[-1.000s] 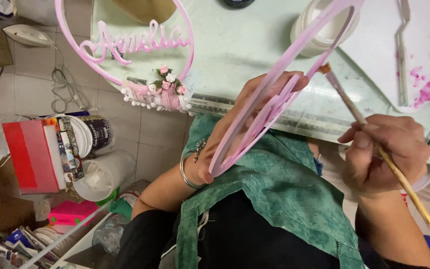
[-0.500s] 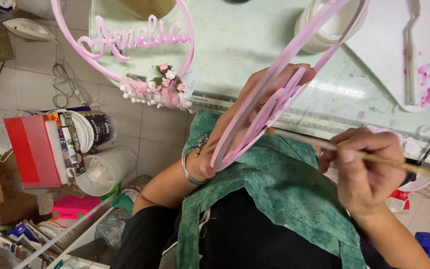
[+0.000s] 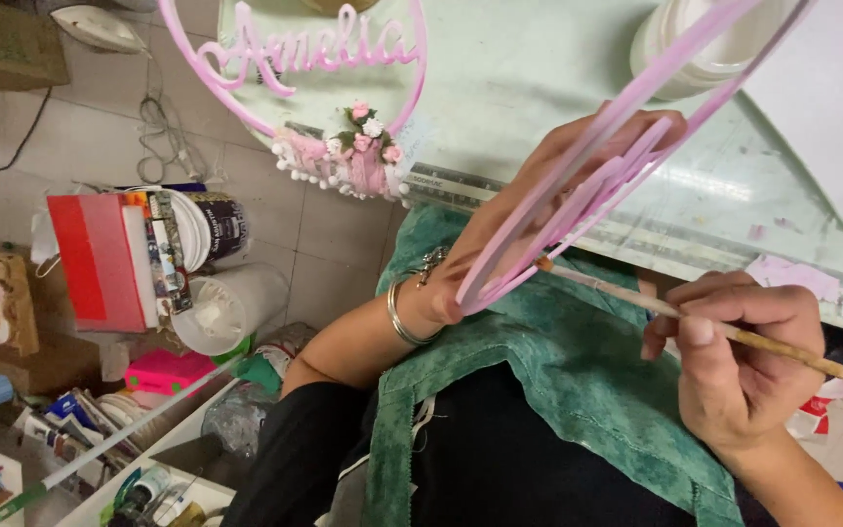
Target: Painting and detailing a pink wooden name sign with white paint using a brush
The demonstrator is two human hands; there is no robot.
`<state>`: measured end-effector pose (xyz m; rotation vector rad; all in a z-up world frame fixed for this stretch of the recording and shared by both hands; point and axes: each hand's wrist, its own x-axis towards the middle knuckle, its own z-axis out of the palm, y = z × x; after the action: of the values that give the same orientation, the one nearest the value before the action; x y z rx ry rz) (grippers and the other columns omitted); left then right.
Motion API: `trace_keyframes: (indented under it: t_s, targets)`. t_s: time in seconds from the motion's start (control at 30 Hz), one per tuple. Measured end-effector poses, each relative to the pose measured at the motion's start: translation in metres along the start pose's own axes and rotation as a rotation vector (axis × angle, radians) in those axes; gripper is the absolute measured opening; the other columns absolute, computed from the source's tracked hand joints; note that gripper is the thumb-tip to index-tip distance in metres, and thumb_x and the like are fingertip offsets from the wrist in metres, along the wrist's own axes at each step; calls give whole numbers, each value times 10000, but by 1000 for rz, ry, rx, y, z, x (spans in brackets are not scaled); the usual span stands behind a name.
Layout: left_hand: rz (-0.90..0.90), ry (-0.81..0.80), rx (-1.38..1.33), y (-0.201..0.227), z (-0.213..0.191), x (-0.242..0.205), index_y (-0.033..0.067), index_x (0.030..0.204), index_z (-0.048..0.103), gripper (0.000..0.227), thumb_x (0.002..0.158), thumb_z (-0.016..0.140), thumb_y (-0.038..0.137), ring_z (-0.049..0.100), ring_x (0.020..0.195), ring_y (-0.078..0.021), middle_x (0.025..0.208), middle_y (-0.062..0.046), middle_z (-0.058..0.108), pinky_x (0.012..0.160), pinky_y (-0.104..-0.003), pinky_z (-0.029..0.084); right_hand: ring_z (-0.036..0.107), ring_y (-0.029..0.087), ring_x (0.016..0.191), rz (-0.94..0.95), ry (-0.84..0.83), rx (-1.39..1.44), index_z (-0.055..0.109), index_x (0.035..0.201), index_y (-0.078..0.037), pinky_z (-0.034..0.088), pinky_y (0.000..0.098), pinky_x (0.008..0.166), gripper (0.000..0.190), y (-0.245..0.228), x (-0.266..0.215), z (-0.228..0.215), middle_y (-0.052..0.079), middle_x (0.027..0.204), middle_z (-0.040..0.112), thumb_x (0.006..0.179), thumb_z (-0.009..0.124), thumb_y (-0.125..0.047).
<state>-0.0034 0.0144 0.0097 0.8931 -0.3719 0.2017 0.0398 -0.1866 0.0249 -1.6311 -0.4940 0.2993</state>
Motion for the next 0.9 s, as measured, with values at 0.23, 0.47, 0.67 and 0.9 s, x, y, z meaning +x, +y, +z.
trace_keyframes:
  t_s: [0.23,0.47,0.67,0.9]
  targets:
    - [-25,-3,43,8,1,2,234,1522,267,917,718,473,624,262,1595,-189,1614,31,283,1459,-527,186,507,207,359,-15,-85,76,498,752,32,462,237,329,200,-10,1,6,146,646,496,846,473,-143]
    - [-113,115,199,2,2,4,217,1475,331,599,989,454,546,357,1525,-178,1553,19,372,1371,-445,307,558,174,383,8,-92,300,490,868,5,524,217,318,109,-14,-2,10,181,769,555,840,494,-100]
    - [-80,106,201,0,-1,2,226,1476,320,583,996,426,539,328,1531,-180,1556,26,352,1386,-470,265,466,156,398,-84,17,209,394,880,14,483,234,326,139,-11,1,12,192,750,499,867,450,-113]
    - [7,9,114,-1,-1,2,234,1512,255,835,800,421,638,275,1562,-190,1587,54,284,1408,-499,218,549,153,424,-83,-49,294,434,908,6,516,205,321,99,-13,0,16,196,825,544,857,465,-73]
